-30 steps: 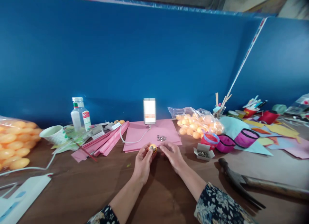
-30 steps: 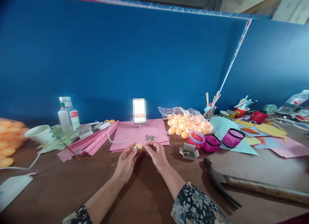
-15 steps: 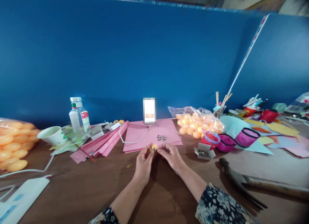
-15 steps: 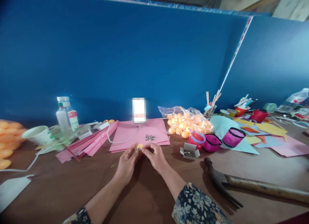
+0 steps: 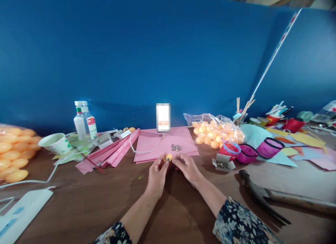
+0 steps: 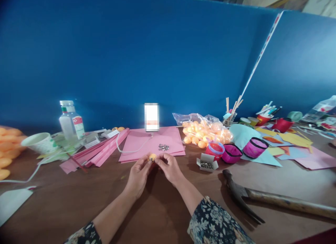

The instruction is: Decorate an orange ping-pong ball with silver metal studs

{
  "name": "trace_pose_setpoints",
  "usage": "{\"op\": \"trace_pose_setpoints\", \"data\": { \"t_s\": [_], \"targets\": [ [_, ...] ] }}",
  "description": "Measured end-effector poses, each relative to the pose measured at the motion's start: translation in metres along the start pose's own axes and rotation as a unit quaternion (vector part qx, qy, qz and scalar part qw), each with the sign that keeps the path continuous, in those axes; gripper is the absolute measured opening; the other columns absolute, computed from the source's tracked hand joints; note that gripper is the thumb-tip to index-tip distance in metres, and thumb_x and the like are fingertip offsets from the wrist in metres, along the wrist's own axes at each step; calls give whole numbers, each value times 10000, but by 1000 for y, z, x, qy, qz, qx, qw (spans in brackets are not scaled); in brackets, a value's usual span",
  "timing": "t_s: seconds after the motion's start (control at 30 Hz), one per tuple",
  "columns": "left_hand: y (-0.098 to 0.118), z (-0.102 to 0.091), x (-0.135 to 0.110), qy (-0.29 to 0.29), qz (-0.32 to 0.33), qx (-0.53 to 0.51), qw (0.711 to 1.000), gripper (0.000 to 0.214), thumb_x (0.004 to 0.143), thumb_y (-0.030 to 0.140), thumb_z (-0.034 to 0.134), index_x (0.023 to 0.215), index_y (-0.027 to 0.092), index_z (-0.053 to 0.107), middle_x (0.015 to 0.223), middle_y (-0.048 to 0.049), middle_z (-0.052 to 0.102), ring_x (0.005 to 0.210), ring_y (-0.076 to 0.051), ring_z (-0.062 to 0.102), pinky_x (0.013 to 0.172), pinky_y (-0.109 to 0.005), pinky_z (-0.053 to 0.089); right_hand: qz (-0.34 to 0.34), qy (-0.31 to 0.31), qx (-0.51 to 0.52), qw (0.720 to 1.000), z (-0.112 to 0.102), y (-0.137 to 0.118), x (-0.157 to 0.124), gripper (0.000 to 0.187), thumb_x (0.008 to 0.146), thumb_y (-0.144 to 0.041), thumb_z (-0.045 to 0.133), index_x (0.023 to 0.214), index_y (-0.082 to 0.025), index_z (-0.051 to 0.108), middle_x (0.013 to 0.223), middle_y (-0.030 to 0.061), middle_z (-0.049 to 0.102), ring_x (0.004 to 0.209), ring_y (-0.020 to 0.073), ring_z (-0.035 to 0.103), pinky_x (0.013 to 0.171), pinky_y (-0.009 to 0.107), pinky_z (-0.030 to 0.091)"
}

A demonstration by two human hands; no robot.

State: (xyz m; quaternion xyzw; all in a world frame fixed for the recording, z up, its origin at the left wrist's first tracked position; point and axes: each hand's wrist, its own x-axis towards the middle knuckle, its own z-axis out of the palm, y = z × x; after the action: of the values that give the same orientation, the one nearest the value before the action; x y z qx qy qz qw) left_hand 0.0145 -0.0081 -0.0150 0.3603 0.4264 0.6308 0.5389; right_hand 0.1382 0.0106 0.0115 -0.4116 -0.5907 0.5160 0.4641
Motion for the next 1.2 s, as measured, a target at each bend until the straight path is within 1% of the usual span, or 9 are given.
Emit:
{"op": "trace_pose_setpoints", "data": {
  "t_s": [0.17,0.5,0.8,1.2],
  "targets": [
    [3,2,-1,6,-3,-7,1000,415,676,278,632,1069,167,561,1093,-77,611,1023,-210,546,935,-362,378,-13,-5,-21,1000,-1,3,0,244,719,-390,558,736,-148,581,641,-9,546,557,93,463,551,223,401],
    [4,3,-2,12,-7,-12,1000,424,674,270,634,1080,174,559,1103,-70,607,1021,-203,548,930,-353,383,-11,-21,-24,999,-1,2,0,212,744,-354,542,741,-144,565,644,-15,533,572,93,460,568,219,392],
    [10,6,-4,16,-19,-1,1000,424,657,271,648,1059,159,573,1085,-79,617,1014,-207,551,917,-340,393,-11,-25,-38,999,-2,5,-1,247,750,-391,527,737,-145,548,634,-18,517,564,90,445,558,215,385],
    [7,4,-3,10,-16,-8,1000,449,653,277,649,1081,166,567,1105,-79,606,1039,-212,536,926,-351,382,1,-28,-57,998,-3,0,-2,294,735,-437,531,733,-144,553,591,-24,496,540,90,434,534,215,376]
  ]
}}
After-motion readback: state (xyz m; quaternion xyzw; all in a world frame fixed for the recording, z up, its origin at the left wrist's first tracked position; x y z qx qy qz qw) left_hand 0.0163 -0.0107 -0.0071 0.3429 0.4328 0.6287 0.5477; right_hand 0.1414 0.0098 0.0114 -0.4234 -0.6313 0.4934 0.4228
